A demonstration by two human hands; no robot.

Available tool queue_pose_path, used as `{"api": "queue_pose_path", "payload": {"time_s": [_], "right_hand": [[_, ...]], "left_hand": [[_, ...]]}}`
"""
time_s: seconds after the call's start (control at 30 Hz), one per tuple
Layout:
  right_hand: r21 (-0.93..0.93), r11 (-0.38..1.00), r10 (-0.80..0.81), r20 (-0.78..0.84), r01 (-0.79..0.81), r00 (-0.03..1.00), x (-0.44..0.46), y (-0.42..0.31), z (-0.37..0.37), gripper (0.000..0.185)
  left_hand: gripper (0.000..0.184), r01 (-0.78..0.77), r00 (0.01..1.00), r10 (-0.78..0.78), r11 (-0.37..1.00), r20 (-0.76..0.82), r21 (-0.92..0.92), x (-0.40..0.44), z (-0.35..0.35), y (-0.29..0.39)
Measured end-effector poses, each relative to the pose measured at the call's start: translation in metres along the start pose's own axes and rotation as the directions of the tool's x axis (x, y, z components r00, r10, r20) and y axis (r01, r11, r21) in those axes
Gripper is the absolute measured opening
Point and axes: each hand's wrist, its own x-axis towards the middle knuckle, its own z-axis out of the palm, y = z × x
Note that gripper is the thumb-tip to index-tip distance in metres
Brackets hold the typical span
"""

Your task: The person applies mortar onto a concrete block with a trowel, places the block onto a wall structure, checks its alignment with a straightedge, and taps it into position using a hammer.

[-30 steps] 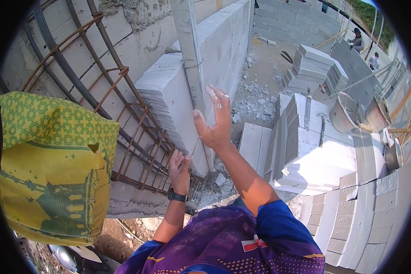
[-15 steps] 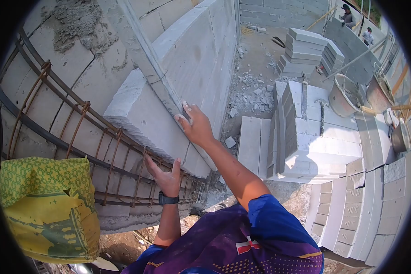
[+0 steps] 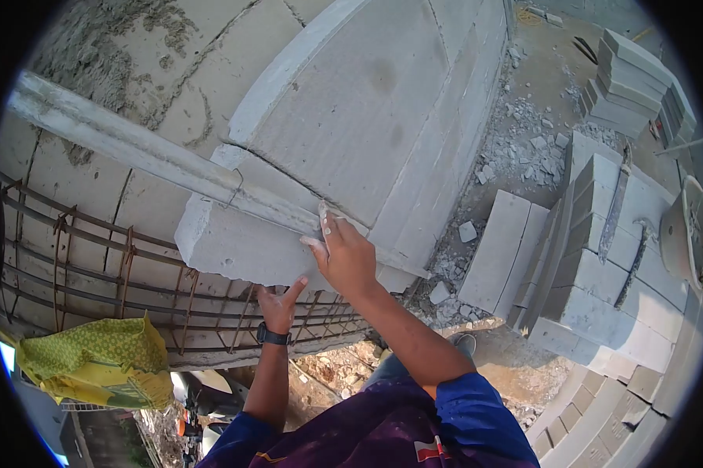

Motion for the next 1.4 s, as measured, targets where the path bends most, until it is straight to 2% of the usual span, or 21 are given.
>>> {"api": "queue_pose_path", "payload": {"time_s": [0.03, 0.13, 0.27, 0.33, 0.4, 0.43, 0.53, 0.57, 0.67, 0.7, 0.8, 0.83, 0.87, 0.9, 0.93, 1.0, 1.1, 1.2, 1.33, 1.4], "right_hand": [[0.011, 1.000, -0.018, -0.003, 0.018, 1.000, 0.001, 0.004, 0.000, 0.069], [0.045, 0.995, -0.084, -0.027, 0.085, 0.996, 0.005, 0.013, 0.002, 0.069], [0.174, 0.980, -0.098, -0.008, 0.098, 0.995, 0.009, 0.018, 0.007, 0.069], [0.241, 0.970, -0.027, 0.049, 0.014, 0.998, 0.000, 0.021, 0.002, 0.069], [0.309, 0.950, 0.023, 0.094, -0.051, 0.995, 0.001, 0.026, -0.003, 0.069], [0.337, 0.935, 0.054, 0.163, -0.107, 0.985, -0.005, 0.028, -0.008, 0.076], [0.228, 0.965, 0.107, 0.117, -0.132, 0.987, -0.032, 0.047, -0.013, 0.084], [0.201, 0.954, 0.188, 0.178, -0.223, 0.966, -0.051, 0.059, -0.012, 0.086], [0.007, 0.893, 0.435, 0.243, -0.450, 0.867, -0.110, 0.086, 0.004, 0.081], [0.010, 0.864, 0.471, 0.338, -0.503, 0.815, -0.123, 0.089, 0.012, 0.081], [-0.075, 0.784, 0.532, 0.593, -0.616, 0.605, -0.143, 0.090, 0.021, 0.080], [-0.137, 0.773, 0.532, 0.673, -0.619, 0.515, -0.144, 0.088, 0.030, 0.081], [-0.195, 0.767, 0.521, 0.746, -0.611, 0.416, -0.141, 0.083, 0.038, 0.081], [-0.190, 0.809, 0.531, 0.641, -0.556, 0.554, -0.146, 0.073, 0.045, 0.089], [-0.200, 0.823, 0.531, 0.604, -0.532, 0.594, -0.146, 0.070, 0.051, 0.095], [-0.212, 0.845, 0.521, 0.533, -0.490, 0.667, -0.146, 0.063, 0.058, 0.105], [-0.232, 0.832, 0.547, 0.492, -0.504, 0.677, -0.153, 0.060, 0.071, 0.111], [-0.181, 0.806, 0.588, 0.359, -0.564, 0.725, -0.152, 0.053, 0.083, 0.110], [-0.133, 0.761, 0.630, 0.379, -0.634, 0.677, -0.149, 0.047, 0.089, 0.094], [-0.170, 0.782, 0.615, 0.362, -0.599, 0.701, -0.154, 0.045, 0.094, 0.089]], "left_hand": [[0.053, -0.026, 0.999, 0.026, 1.000, -0.022, -0.006, 0.000, 0.003, -0.002], [0.054, 0.039, 0.999, -0.037, 0.997, 0.029, -0.073, -0.001, 0.007, 0.012], [0.052, 0.024, 0.998, -0.024, 1.000, -0.050, -0.014, 0.001, 0.007, 0.008], [0.047, 0.038, 0.998, -0.040, 0.998, -0.037, -0.052, -0.002, 0.009, 0.008], [0.043, 0.027, 1.000, -0.028, 0.990, 0.004, 0.138, -0.004, -0.005, -0.008], [0.041, -0.002, 1.000, -0.005, 0.973, 0.026, 0.229, -0.001, -0.008, -0.015], [0.041, 0.014, 1.000, -0.015, 0.987, 0.003, 0.163, 0.004, 0.002, -0.004], [0.051, 0.043, 0.999, -0.038, 0.980, -0.029, 0.192, 0.003, 0.003, -0.006], [0.058, -0.024, 0.996, 0.044, 0.972, -0.080, 0.232, 0.001, 0.007, -0.013], [0.055, -0.138, 0.984, 0.169, 0.930, -0.062, 0.342, 0.004, 0.011, -0.005], [0.053, -0.134, 0.990, 0.138, 0.925, 0.015, 0.356, 0.005, 0.004, -0.015], [0.044, -0.065, 0.998, 0.058, 0.966, 0.034, 0.251, 0.004, 0.001, -0.013], [0.040, -0.027, 0.997, 0.005, 0.962, 0.081, 0.272, 0.002, -0.004, -0.011], [0.037, 0.006, 0.992, -0.043, 0.955, 0.120, 0.296, 0.002, -0.009, -0.010], [0.033, 0.033, 0.984, -0.087, 0.945, 0.154, 0.324, 0.002, -0.013, -0.009], [0.029, -0.054, 0.988, 0.013, 0.962, 0.154, 0.269, 0.004, -0.008, -0.007], [0.028, -0.072, 0.991, 0.034, 0.956, 0.133, 0.286, -0.001, -0.005, -0.004], [0.034, -0.049, 0.988, 0.005, 0.957, 0.153, 0.287, 0.003, -0.007, -0.007], [0.042, 0.014, 0.993, -0.032, 0.987, 0.114, 0.157, 0.006, -0.001, 0.001], [0.044, 0.030, 0.994, -0.042, 0.992, 0.099, 0.124, 0.003, 0.004, 0.008]]}}
